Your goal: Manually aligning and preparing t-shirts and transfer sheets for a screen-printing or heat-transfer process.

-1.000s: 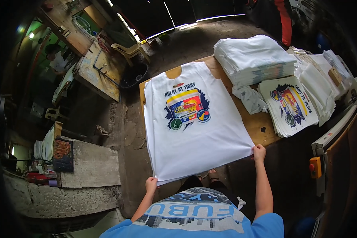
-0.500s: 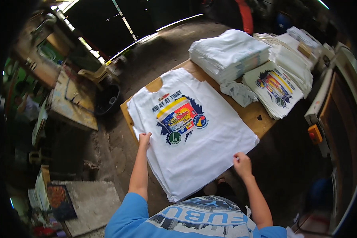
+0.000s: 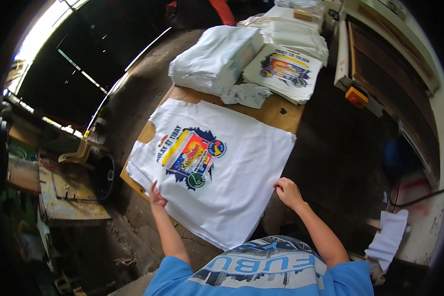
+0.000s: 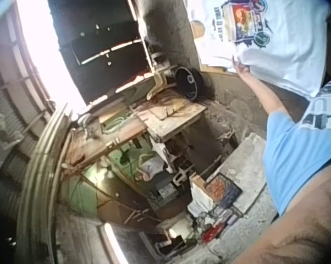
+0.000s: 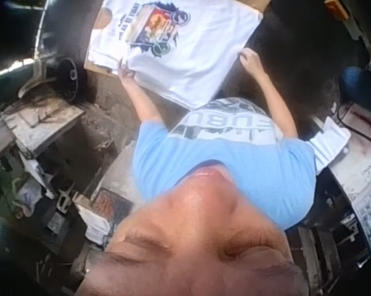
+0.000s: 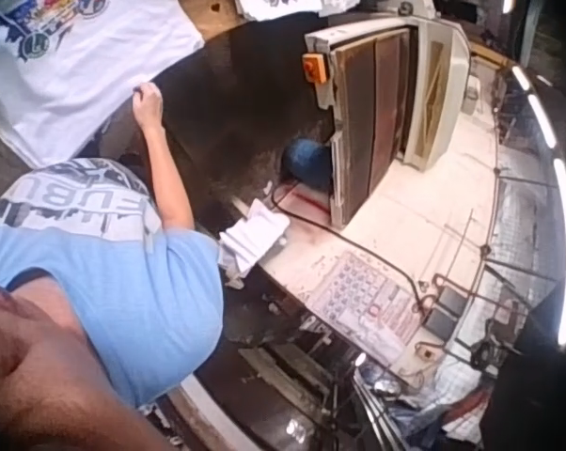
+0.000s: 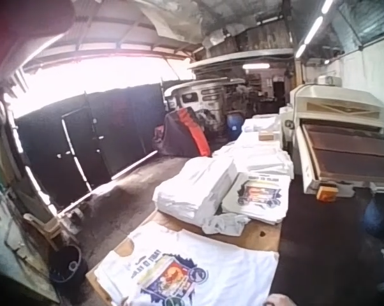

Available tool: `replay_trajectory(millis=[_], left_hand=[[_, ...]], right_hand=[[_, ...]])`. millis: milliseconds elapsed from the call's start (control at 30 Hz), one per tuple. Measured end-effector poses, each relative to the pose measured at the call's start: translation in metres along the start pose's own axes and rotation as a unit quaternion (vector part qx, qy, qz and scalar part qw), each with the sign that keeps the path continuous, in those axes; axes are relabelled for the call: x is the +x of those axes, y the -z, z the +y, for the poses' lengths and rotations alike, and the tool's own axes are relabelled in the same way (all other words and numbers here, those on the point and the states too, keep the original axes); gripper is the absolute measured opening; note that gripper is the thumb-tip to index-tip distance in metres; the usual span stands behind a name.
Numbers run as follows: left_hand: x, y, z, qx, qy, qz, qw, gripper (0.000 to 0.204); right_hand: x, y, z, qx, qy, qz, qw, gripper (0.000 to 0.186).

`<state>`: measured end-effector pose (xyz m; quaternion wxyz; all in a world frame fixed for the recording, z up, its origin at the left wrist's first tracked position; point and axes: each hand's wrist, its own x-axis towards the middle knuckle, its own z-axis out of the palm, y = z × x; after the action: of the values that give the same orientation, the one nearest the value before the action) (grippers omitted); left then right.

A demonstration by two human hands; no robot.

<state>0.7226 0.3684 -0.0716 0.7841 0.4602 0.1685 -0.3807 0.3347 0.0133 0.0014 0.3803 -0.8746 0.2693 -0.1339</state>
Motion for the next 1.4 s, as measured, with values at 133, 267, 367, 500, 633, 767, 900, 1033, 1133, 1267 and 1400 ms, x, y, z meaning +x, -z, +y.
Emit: replay_trajectory(millis=[133, 267, 367, 500, 633, 767, 900, 1033, 1133, 1267, 1400], left_hand=[[-0.02, 0.057, 0.011, 0.028, -0.205, 0.192, 0.959, 0.033], [-0.04, 0.073, -0.01, 0.279, -0.407, 0.484, 0.722, 0.017], [-0.009, 0.011, -0.049, 0.382, -0.528, 0.347, 0.675, 0.018], [-0.004, -0.136, -0.149, 0.412, -0.531, 0.116, 0.731, 0.019], [-0.099, -0.298, -0.26, 0.455, -0.542, -0.106, 0.699, 0.019], [-0.228, -0.43, -0.389, 0.45, -0.398, -0.338, 0.724, 0.016], [-0.338, -0.472, -0.488, 0.436, -0.28, -0.496, 0.697, 0.018], [-0.396, -0.48, -0.54, 0.501, -0.288, -0.539, 0.613, 0.018], [-0.41, -0.487, -0.567, 0.528, -0.272, -0.555, 0.582, 0.018], [-0.409, -0.518, -0.603, 0.556, -0.247, -0.565, 0.558, 0.018], [-0.408, -0.575, -0.657, 0.561, -0.24, -0.586, 0.533, 0.017]], right_hand=[[-0.025, 0.02, 0.012, -0.014, -0.036, 0.019, 0.999, 0.012], [-0.056, 0.03, 0.033, -0.033, -0.05, 0.049, 0.997, 0.011], [-0.105, 0.037, 0.046, -0.026, -0.105, 0.05, 0.993, 0.018], [-0.175, 0.057, 0.053, -0.041, -0.17, 0.06, 0.983, 0.025], [-0.254, 0.087, 0.072, -0.026, -0.191, 0.137, 0.972, 0.024], [-0.359, 0.125, 0.117, 0.037, -0.326, 0.256, 0.909, 0.015], [-0.488, 0.175, 0.164, 0.309, -0.368, 0.474, 0.738, 0.01], [-0.592, 0.244, 0.214, 0.379, -0.414, 0.638, 0.528, 0.059], [-0.63, 0.287, 0.256, 0.415, -0.41, 0.682, 0.442, 0.069], [-0.627, 0.307, 0.293, 0.519, -0.307, 0.71, 0.364, 0.067], [-0.62, 0.307, 0.309, 0.512, -0.412, 0.686, 0.314, 0.061]])
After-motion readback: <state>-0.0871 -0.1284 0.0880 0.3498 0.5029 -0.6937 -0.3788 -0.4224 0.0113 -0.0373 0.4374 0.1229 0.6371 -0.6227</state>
